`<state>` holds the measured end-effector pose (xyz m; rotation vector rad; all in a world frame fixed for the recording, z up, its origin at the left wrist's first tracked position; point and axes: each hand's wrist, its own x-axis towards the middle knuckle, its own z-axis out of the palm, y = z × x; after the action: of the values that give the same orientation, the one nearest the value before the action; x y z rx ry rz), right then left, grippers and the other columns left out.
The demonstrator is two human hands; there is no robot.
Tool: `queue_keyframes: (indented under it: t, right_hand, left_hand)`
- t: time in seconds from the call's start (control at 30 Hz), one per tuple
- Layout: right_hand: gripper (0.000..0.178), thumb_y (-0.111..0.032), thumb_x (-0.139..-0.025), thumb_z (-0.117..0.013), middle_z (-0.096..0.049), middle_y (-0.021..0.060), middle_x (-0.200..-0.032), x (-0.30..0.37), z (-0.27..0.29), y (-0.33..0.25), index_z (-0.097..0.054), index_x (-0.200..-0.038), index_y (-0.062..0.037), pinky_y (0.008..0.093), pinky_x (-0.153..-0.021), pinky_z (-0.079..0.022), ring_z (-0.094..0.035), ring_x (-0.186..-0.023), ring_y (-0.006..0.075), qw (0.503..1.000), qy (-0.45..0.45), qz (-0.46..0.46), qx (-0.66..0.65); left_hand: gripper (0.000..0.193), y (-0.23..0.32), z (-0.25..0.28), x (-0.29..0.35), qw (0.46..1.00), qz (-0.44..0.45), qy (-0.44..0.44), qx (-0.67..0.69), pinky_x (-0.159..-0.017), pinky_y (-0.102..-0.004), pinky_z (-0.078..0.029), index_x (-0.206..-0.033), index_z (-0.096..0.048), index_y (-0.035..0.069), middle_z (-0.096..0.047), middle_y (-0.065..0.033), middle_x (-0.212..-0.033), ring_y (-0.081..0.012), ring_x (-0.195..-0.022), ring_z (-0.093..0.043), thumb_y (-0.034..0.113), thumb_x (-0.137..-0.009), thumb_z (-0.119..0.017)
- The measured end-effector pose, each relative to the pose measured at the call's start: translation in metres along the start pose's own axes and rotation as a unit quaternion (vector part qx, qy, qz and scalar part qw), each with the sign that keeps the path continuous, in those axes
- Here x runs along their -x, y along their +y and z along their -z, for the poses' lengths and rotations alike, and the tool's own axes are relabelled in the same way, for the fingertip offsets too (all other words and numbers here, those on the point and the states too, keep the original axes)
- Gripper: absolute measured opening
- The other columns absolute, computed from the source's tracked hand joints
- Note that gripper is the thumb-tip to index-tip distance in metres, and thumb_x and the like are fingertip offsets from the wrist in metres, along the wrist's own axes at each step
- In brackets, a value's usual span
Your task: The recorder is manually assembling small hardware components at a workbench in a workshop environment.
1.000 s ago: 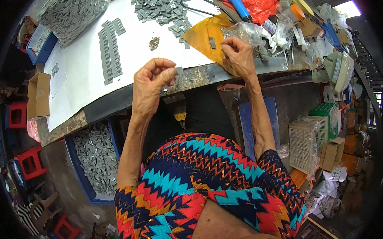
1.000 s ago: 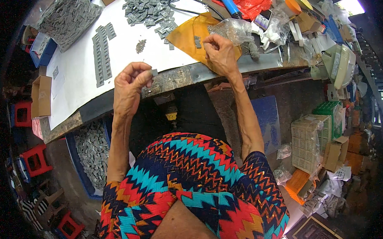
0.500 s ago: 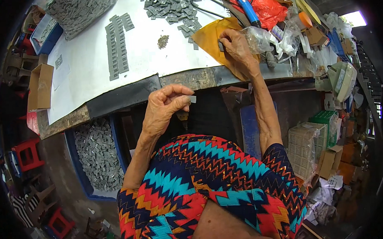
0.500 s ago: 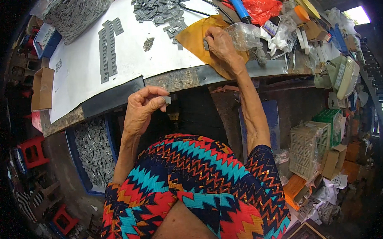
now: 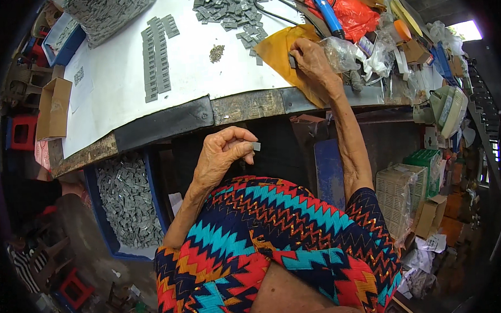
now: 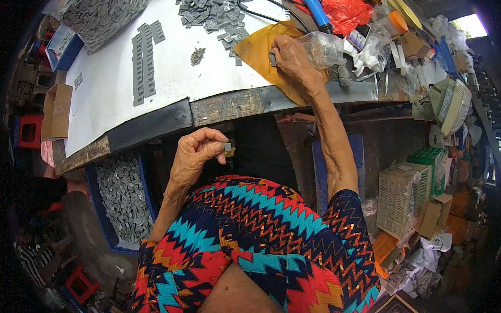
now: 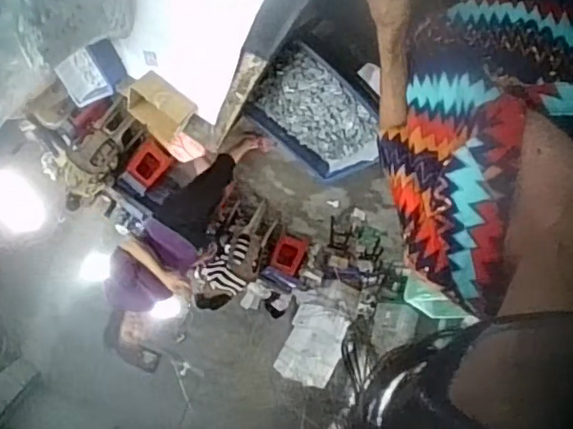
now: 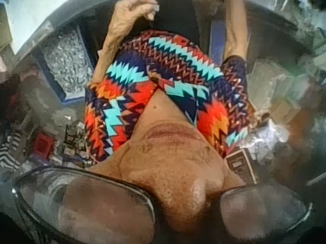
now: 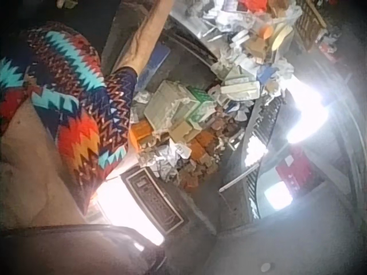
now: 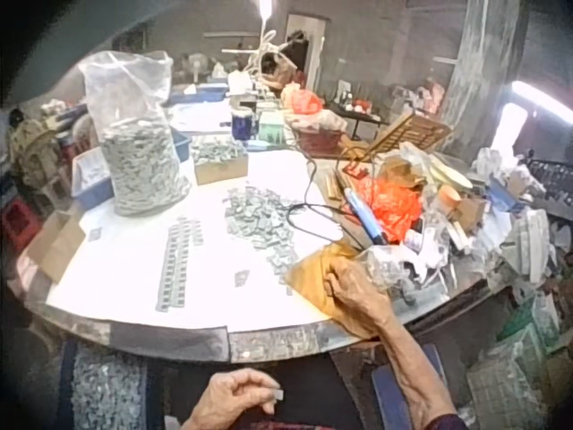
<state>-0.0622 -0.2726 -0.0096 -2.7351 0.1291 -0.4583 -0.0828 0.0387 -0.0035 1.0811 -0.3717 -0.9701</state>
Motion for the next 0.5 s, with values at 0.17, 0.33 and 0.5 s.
queue_keyframes:
  t: [0.17, 0.33, 0.5]
  right_hand:
    - [0.012, -0.009, -0.082, -0.051, -0.054, 0.0196, -0.079, -0.0004, -0.0058, 0.0008, -0.048, -0.084, 0.0016, 0.0416, -0.066, -0.042, -0.054, -0.075, 0.0365, 0.998, 0.011, 0.033, 0.048]
    - [0.011, -0.009, -0.083, -0.049, -0.052, 0.0197, -0.078, -0.0005, -0.0052, 0.0055, -0.045, -0.084, 0.0006, 0.0404, -0.063, -0.043, -0.053, -0.073, 0.0367, 0.998, 0.015, 0.045, 0.039]
    - [0.011, -0.01, -0.083, -0.048, -0.052, 0.0194, -0.076, -0.0022, -0.0017, 0.0075, -0.044, -0.084, 0.0, 0.0406, -0.061, -0.043, -0.053, -0.07, 0.0364, 0.994, -0.018, 0.061, 0.085]
  left_hand:
    - [0.01, 0.0006, -0.001, 0.0027, 1.0, 0.016, -0.003, -0.016, -0.058, -0.0208, -0.045, -0.089, -0.052, -0.001, -0.058, -0.0067, -0.074, -0.01, -0.06, -0.055, 0.007, -0.083, -0.055]
    - [0.009, 0.0046, 0.0003, -0.0026, 1.0, 0.02, -0.015, 0.013, -0.057, -0.0212, -0.045, -0.09, -0.05, 0.001, -0.058, -0.0076, -0.076, -0.0099, -0.06, -0.055, 0.007, -0.085, -0.052]
    - [0.009, 0.0067, 0.0015, -0.0008, 1.0, 0.013, -0.018, -0.015, -0.057, -0.0211, -0.045, -0.091, -0.05, 0.001, -0.058, -0.0079, -0.077, -0.0093, -0.059, -0.054, 0.007, -0.085, -0.052]
